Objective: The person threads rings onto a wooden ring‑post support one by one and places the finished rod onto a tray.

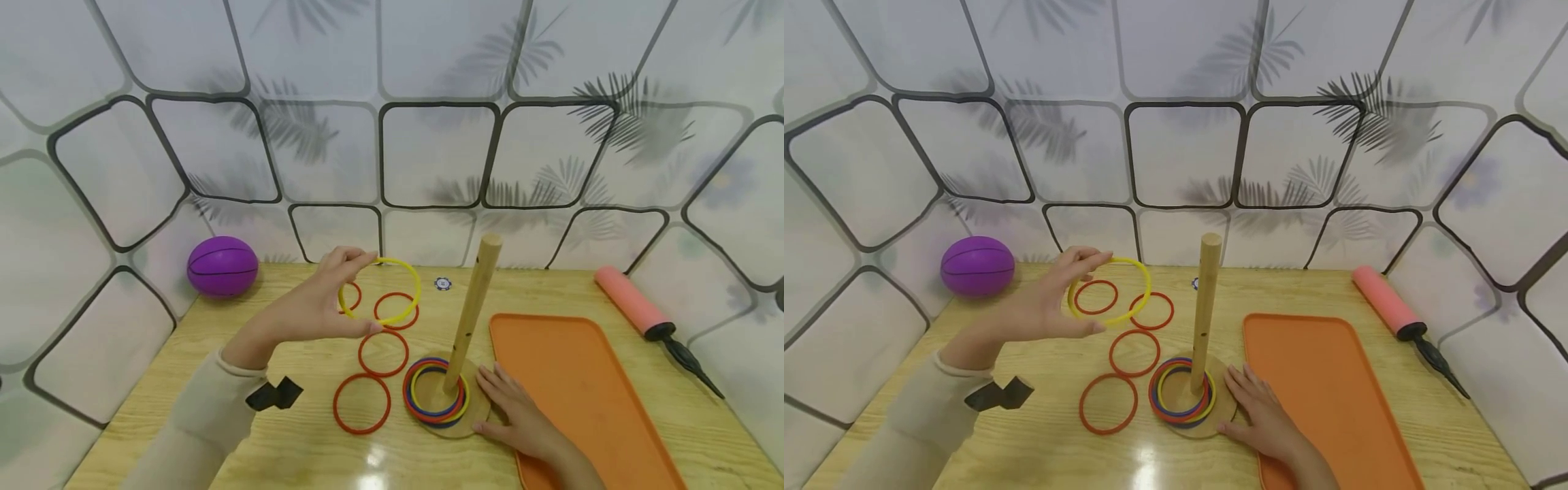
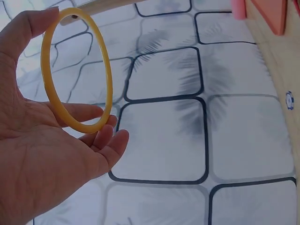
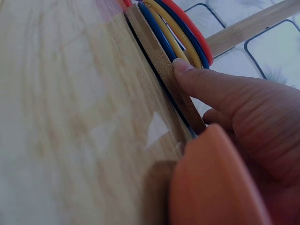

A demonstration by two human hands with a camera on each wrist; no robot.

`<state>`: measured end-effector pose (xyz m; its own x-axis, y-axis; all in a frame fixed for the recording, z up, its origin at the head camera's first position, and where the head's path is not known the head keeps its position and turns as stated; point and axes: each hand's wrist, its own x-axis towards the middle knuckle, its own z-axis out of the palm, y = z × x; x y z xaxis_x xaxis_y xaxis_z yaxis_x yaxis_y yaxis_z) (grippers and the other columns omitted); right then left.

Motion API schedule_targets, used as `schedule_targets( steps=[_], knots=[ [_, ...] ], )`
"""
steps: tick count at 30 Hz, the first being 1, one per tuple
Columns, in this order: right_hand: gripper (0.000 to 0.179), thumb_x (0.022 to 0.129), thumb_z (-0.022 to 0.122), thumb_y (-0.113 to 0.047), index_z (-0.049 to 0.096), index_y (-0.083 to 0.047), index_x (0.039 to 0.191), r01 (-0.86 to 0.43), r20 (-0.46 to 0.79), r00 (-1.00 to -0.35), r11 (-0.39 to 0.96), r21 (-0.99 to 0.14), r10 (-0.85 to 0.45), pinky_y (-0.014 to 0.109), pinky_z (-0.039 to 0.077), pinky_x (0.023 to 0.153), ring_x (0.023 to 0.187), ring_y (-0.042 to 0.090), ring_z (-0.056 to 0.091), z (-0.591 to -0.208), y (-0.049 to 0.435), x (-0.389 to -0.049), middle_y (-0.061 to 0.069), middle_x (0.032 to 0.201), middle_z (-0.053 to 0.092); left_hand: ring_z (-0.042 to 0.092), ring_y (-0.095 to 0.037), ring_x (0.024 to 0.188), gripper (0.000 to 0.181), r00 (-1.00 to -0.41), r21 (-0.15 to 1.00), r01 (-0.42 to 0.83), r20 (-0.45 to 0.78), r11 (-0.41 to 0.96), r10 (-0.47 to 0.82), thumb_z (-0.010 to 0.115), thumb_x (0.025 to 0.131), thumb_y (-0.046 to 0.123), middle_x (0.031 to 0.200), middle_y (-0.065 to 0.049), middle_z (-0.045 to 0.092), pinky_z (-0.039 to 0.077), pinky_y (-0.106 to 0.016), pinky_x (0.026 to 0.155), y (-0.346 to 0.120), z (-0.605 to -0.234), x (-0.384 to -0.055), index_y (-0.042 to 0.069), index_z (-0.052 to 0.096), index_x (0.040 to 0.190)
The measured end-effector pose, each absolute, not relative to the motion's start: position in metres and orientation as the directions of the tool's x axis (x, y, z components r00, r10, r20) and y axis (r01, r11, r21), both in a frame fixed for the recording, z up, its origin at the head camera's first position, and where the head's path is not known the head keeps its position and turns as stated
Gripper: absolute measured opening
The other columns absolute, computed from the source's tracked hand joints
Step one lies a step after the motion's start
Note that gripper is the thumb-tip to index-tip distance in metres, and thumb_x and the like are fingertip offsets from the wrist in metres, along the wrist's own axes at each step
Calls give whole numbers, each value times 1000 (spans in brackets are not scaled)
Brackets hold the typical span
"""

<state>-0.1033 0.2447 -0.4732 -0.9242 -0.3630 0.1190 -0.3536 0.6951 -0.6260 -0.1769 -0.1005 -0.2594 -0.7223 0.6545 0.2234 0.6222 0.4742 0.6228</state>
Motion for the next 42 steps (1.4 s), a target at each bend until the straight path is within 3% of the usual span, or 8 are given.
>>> schedule_targets(
  steps=[5,11,16,28,42],
  knots=[
    [80,82,70,-43,40,-3,143,-347,106,-925,695,-629,-366,8,-10,102,138,44,15,-472,245,-103,13,150,31,38,-26,120,88,-671,616,677,292,403,681,77,77,24,136,-12,33,39,-44,97,-89,-234,-174,3,30,148],
    [80,81,71,-43,41,-1,142,-349,108,-924,695,-628,-367,7,-10,101,137,46,16,-470,245,-103,15,149,32,38,-23,110,88,-627,578,728,345,368,699,78,77,24,132,-10,34,39,-40,88,-75,-210,-171,3,30,147],
    [80,81,70,-43,40,-2,143,-339,102,-927,691,-638,-361,8,-10,101,137,45,16,-470,245,-103,14,150,32,39,-22,115,89,-598,565,753,373,338,709,78,76,24,136,-12,33,38,-39,95,-63,-197,-170,3,29,148],
    [78,81,71,-42,42,-1,141,-355,119,-924,699,-620,-364,6,-10,102,136,46,19,-469,244,-102,14,148,34,37,-16,115,91,-617,565,740,352,366,704,77,76,32,138,-8,33,39,-32,93,-34,-184,-173,10,28,149],
    [78,81,70,-44,43,-2,141,-354,118,-924,700,-620,-363,7,-10,102,137,45,18,-470,244,-102,13,149,34,30,-17,120,91,-641,584,708,295,397,709,76,76,32,136,-7,32,37,-37,95,-19,-194,-178,12,27,150]
  ],
)
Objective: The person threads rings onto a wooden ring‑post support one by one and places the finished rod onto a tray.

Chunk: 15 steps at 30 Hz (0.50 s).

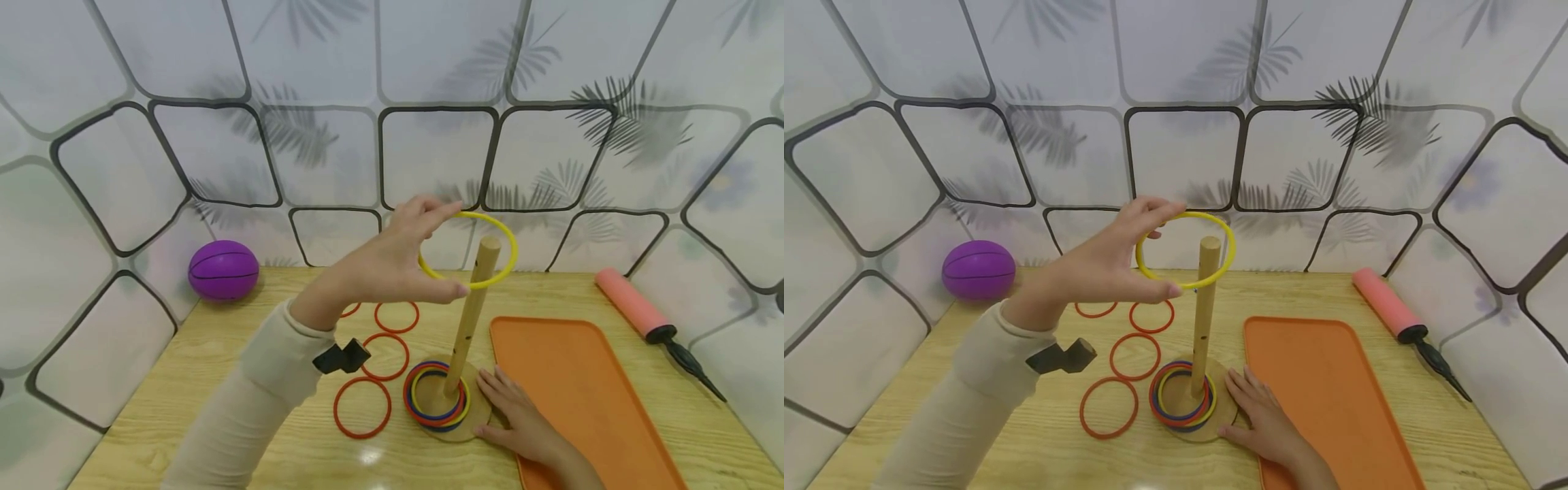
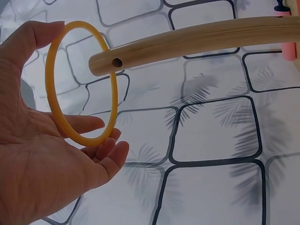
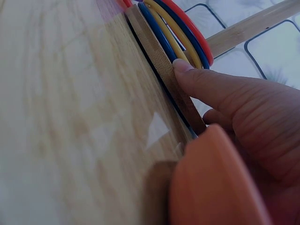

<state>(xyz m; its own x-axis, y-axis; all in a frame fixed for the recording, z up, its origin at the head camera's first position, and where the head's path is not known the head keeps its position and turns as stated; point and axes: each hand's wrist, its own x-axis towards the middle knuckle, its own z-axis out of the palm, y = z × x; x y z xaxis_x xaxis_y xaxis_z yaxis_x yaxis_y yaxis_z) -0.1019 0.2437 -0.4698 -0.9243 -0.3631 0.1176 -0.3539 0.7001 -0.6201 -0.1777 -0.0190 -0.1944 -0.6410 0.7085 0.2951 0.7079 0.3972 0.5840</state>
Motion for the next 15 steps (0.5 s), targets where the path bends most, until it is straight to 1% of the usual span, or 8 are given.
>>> schedule_targets(
  steps=[4,8,11,15],
  knots=[
    [78,81,70,-44,42,-3,142,-350,112,-925,697,-626,-364,7,-10,102,137,44,17,-470,244,-102,12,149,33,31,-17,117,90,-655,615,679,264,400,708,76,76,30,136,-6,32,38,-36,93,-17,-202,-178,12,27,150],
    [78,82,69,-44,41,-4,143,-339,99,-926,691,-638,-363,7,-11,101,138,44,16,-471,244,-102,12,150,32,29,-18,121,90,-652,632,669,247,391,717,76,77,30,139,-6,30,37,-39,95,-16,-212,-179,11,27,150],
    [78,82,70,-44,42,-4,143,-335,96,-927,691,-640,-361,7,-11,101,138,43,16,-471,244,-103,11,150,32,26,-19,122,90,-650,632,669,241,392,720,75,78,30,139,-6,29,36,-40,96,-17,-221,-180,11,26,150],
    [78,82,70,-44,42,-4,142,-336,96,-928,695,-636,-360,7,-10,101,138,44,16,-471,244,-103,12,150,32,27,-21,121,90,-658,627,663,229,409,717,75,77,31,139,-7,29,36,-42,96,-18,-235,-179,10,26,150]
  ],
)
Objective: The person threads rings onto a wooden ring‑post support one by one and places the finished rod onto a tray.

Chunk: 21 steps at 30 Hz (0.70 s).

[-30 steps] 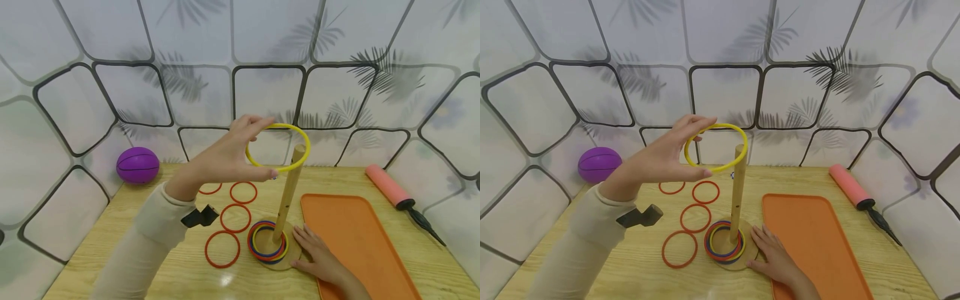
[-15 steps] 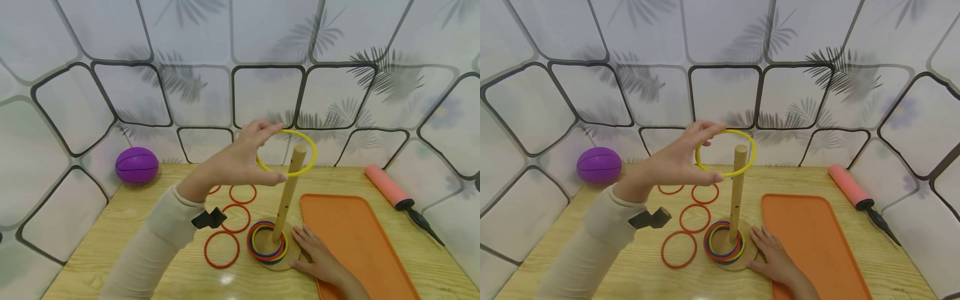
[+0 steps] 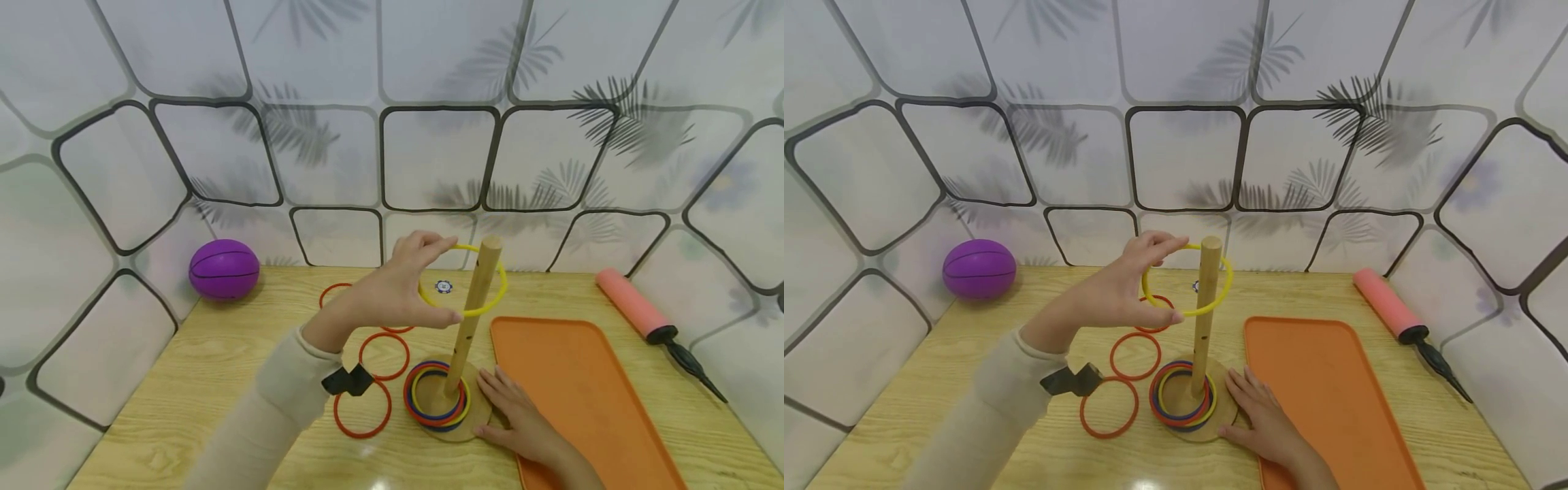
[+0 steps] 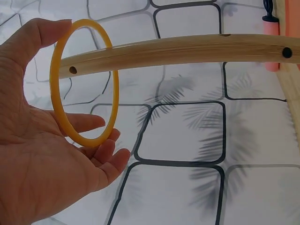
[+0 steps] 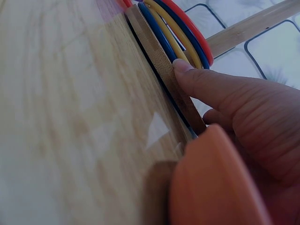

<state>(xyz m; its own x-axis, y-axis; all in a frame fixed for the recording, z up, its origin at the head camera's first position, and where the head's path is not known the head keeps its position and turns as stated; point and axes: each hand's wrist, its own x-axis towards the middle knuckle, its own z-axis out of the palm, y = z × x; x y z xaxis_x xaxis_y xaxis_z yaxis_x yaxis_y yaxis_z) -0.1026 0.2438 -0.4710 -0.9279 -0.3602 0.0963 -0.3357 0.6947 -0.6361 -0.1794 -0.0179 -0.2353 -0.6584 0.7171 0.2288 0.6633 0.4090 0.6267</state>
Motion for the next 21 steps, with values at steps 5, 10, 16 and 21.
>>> schedule_targets(
  steps=[5,10,16,21],
  knots=[
    [78,81,70,-43,42,-4,142,-336,101,-928,692,-639,-358,9,-10,102,138,44,16,-471,244,-102,12,150,32,24,-22,125,91,-667,655,633,193,412,719,75,77,32,141,-8,27,36,-46,99,-19,-257,-179,11,25,150],
    [77,82,70,-43,42,-4,142,-350,117,-926,696,-627,-360,12,-9,103,138,44,17,-471,243,-102,12,150,33,23,-24,126,90,-670,673,619,183,405,719,77,76,29,142,-9,28,36,-45,97,-21,-283,-178,11,27,150],
    [77,81,70,-43,42,-5,142,-358,130,-924,700,-618,-358,11,-9,103,138,43,18,-472,243,-102,12,149,33,26,-24,125,91,-691,700,579,148,419,707,77,76,29,144,-10,27,37,-43,95,-25,-313,-177,10,28,150],
    [78,81,70,-44,42,-5,143,-332,106,-932,700,-632,-347,22,-6,110,139,41,16,-471,243,-102,10,150,32,24,-26,131,89,-701,726,532,89,435,708,77,77,31,145,-10,26,35,-48,100,-28,-338,-173,10,28,149]
  ],
)
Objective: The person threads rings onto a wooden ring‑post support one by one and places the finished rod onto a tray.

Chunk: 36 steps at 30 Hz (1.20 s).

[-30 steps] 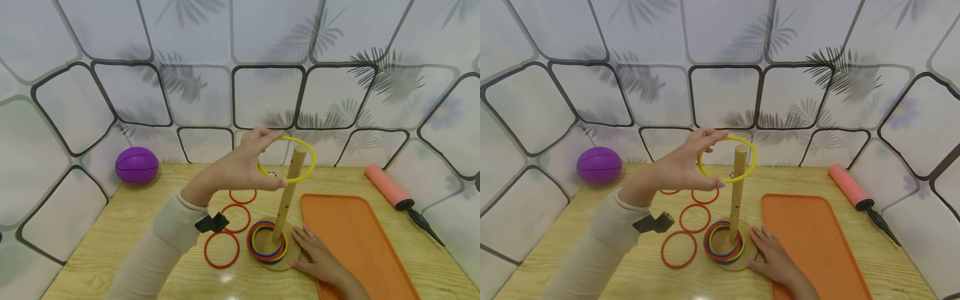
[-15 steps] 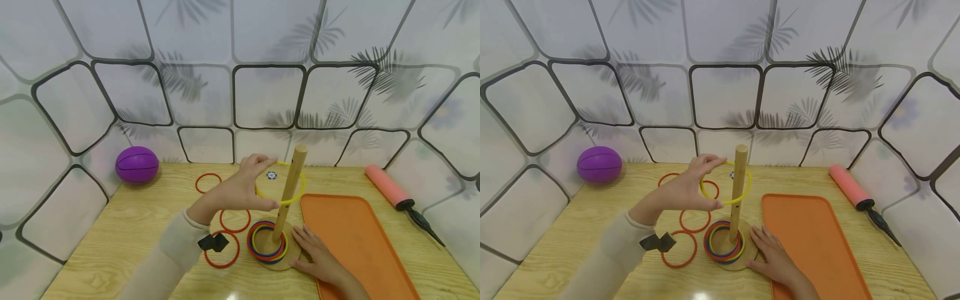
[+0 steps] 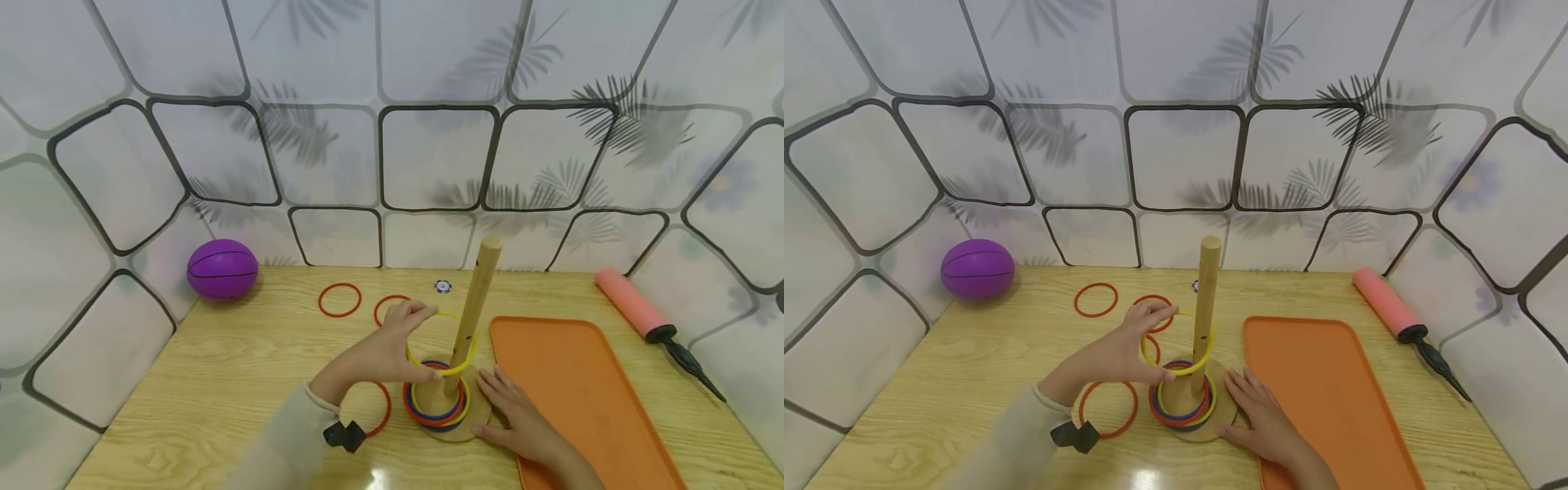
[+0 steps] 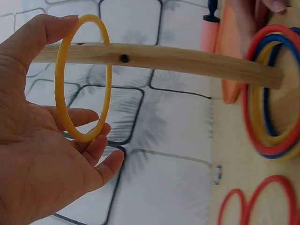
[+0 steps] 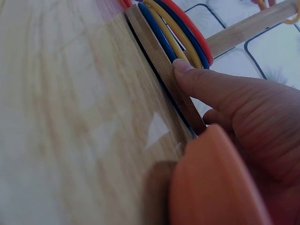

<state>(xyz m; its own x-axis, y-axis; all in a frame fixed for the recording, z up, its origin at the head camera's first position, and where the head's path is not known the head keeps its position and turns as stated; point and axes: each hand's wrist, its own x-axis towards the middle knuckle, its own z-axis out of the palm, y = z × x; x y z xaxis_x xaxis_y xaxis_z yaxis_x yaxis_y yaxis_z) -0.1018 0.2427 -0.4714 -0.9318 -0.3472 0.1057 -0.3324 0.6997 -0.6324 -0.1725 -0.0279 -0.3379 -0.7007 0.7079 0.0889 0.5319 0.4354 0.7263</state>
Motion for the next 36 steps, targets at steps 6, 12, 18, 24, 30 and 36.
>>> schedule_targets(
  steps=[6,12,18,24,30,36],
  knots=[
    [79,81,70,-45,41,-7,144,-317,83,-934,701,-639,-347,55,8,110,139,41,15,-471,242,-103,10,151,31,22,-29,131,87,-704,746,496,46,445,709,76,77,31,144,-12,27,34,-51,99,-29,-370,-168,8,31,148],
    [80,80,71,-44,41,-6,143,-331,92,-931,706,-626,-354,61,11,106,139,42,16,-473,243,-106,11,150,32,24,-28,128,88,-714,754,468,15,461,700,76,75,32,142,-11,27,36,-47,98,-28,-395,-167,6,31,147],
    [79,81,71,-44,41,-5,143,-343,103,-927,705,-621,-361,63,11,104,139,43,16,-472,242,-106,12,149,33,26,-26,123,88,-717,731,494,38,470,696,77,73,34,139,-10,32,35,-42,98,-24,-406,-166,3,36,145],
    [78,81,71,-42,42,-4,142,-354,125,-925,694,-627,-358,53,7,111,138,43,17,-471,243,-105,13,149,33,26,-26,125,88,-726,734,484,33,476,687,78,72,33,137,-9,33,34,-40,100,-23,-416,-164,2,38,143],
    [78,81,71,-43,42,-4,142,-364,136,-923,696,-619,-361,16,-7,107,138,43,18,-472,244,-105,13,149,34,27,-25,124,88,-737,732,477,32,486,676,80,71,33,135,-6,35,35,-38,100,-23,-426,-162,3,40,143],
    [78,80,71,-44,43,-5,142,-348,123,-929,704,-619,-350,30,-1,113,138,43,18,-472,244,-103,11,149,34,29,-24,123,89,-747,715,461,-6,525,665,80,72,36,136,-5,35,37,-36,98,-22,-434,-161,6,38,145]
  ],
)
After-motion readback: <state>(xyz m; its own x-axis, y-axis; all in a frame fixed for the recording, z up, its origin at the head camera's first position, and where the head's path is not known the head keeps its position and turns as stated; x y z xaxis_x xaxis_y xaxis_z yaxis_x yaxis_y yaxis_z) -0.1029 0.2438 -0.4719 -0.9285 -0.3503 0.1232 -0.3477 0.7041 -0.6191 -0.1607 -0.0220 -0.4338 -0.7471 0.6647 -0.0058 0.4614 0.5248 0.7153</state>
